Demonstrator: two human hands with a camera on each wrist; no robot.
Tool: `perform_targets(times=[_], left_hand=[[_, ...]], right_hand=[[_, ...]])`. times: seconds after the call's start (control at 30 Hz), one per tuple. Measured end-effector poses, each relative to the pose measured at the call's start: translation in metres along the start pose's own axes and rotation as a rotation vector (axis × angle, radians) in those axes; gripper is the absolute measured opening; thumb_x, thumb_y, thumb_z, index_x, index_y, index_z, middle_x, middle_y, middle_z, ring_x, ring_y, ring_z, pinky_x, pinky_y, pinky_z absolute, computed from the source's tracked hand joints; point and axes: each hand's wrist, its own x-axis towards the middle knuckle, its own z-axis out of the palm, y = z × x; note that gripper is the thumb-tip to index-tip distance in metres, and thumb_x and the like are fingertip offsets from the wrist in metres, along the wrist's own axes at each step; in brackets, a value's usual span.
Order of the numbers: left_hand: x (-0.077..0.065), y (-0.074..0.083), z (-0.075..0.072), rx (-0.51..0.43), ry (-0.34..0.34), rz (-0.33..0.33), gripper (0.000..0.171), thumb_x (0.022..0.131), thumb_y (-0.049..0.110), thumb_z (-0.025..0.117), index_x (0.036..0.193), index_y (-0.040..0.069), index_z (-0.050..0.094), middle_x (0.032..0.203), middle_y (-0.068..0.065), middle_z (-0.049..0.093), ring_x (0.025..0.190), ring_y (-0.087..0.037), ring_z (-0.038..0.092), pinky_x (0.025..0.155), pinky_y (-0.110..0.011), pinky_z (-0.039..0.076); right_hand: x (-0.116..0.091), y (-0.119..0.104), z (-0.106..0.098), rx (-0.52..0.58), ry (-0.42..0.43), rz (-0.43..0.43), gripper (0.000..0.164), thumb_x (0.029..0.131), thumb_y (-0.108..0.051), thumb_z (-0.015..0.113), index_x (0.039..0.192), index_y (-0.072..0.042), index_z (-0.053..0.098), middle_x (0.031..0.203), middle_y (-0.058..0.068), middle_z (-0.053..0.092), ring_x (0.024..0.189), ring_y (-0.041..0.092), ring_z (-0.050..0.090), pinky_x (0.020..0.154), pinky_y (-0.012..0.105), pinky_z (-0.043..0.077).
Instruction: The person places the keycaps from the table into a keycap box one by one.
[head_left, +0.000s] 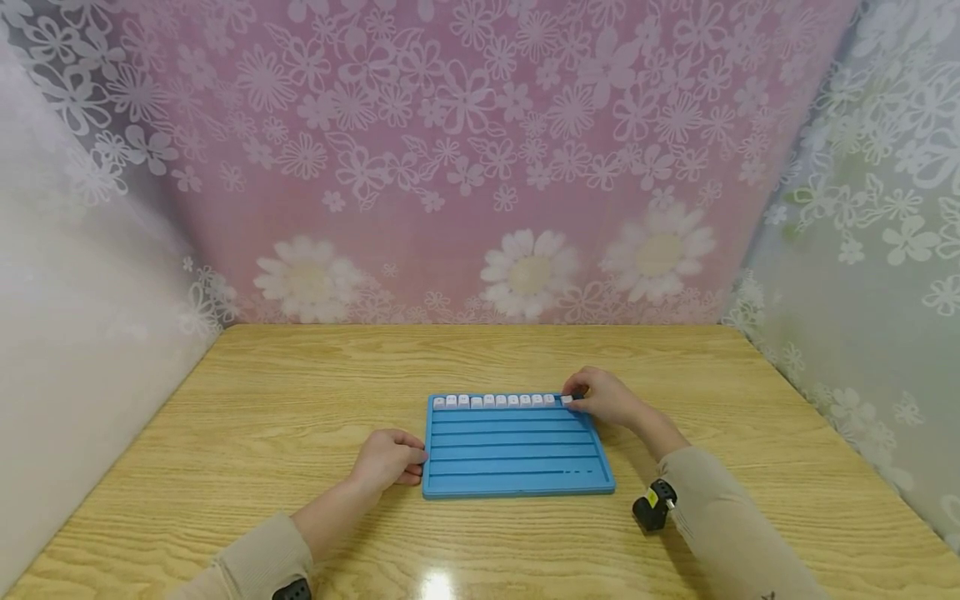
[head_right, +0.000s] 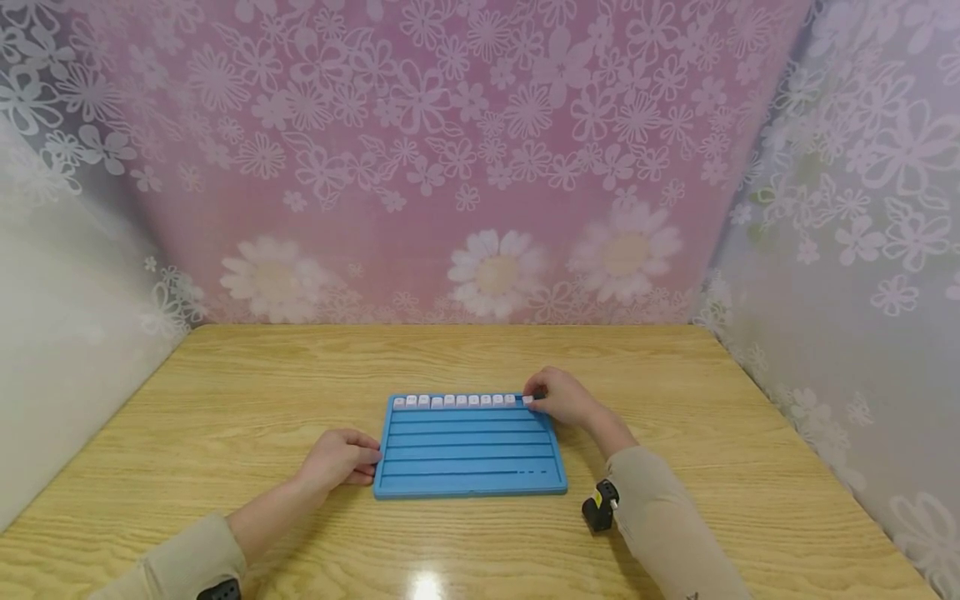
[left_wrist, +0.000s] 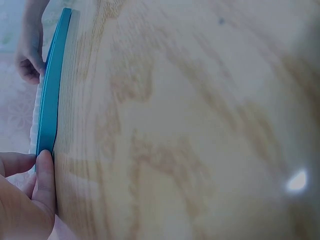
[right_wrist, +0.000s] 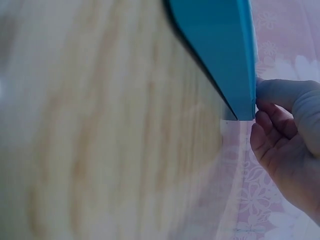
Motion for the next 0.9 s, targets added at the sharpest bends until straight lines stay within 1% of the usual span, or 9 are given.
perform_targets(times=[0.27,0.47,0.53,0.7,0.9], left_hand=[[-0.0009,0.0004,-0.0005,0.001,-0.003,0.001,0.012,0.083,-0.003,0.06,0.093,-0.011,0.061,0.071,-0.012,0.059,0.057,-0.015,0.057,0.055,-0.029,0.055],[-0.0006,0.0,-0.0008,0.002,-0.001,0.003,0.012,0.083,-0.003,0.06,0.093,-0.01,0.062,0.071,-0.012,0.059,0.057,-0.015,0.057,0.055,-0.029,0.055],[-0.0003,-0.0004,-0.0008,0.004,0.0,0.005,0.012,0.084,-0.002,0.06,0.093,-0.01,0.062,0.071,-0.012,0.059,0.057,-0.015,0.057,0.055,-0.029,0.056],[0.0,-0.0011,-0.0007,0.003,-0.002,0.007,0.012,0.083,-0.003,0.06,0.092,-0.01,0.061,0.071,-0.012,0.059,0.057,-0.015,0.057,0.055,-0.029,0.056],[0.0,-0.0004,-0.0005,0.0,0.001,0.001,0.012,0.083,-0.003,0.061,0.092,-0.01,0.062,0.071,-0.012,0.059,0.057,-0.015,0.057,0.055,-0.029,0.055]], right_hand=[[0.0024,0.0027,-0.0001,0.01,-0.016,0.013,0.011,0.084,-0.007,0.067,0.094,-0.003,0.065,0.091,0.005,0.058,0.082,0.019,0.053,0.072,0.035,0.048],[0.0043,0.0015,0.0015,0.042,-0.034,0.051,0.01,0.084,-0.007,0.067,0.094,-0.005,0.065,0.091,0.004,0.059,0.081,0.018,0.053,0.072,0.034,0.048],[0.0045,0.0001,0.0022,0.053,-0.04,0.052,0.011,0.084,-0.007,0.067,0.094,-0.005,0.064,0.091,0.005,0.059,0.081,0.018,0.053,0.071,0.034,0.048],[0.0044,-0.0037,0.0038,0.077,-0.036,0.051,0.011,0.083,-0.007,0.067,0.092,-0.004,0.064,0.09,0.005,0.057,0.081,0.019,0.052,0.071,0.034,0.047],[0.0049,-0.002,0.0043,0.105,-0.028,0.057,0.011,0.083,-0.006,0.067,0.092,-0.004,0.063,0.088,0.005,0.055,0.079,0.019,0.049,0.068,0.033,0.045]])
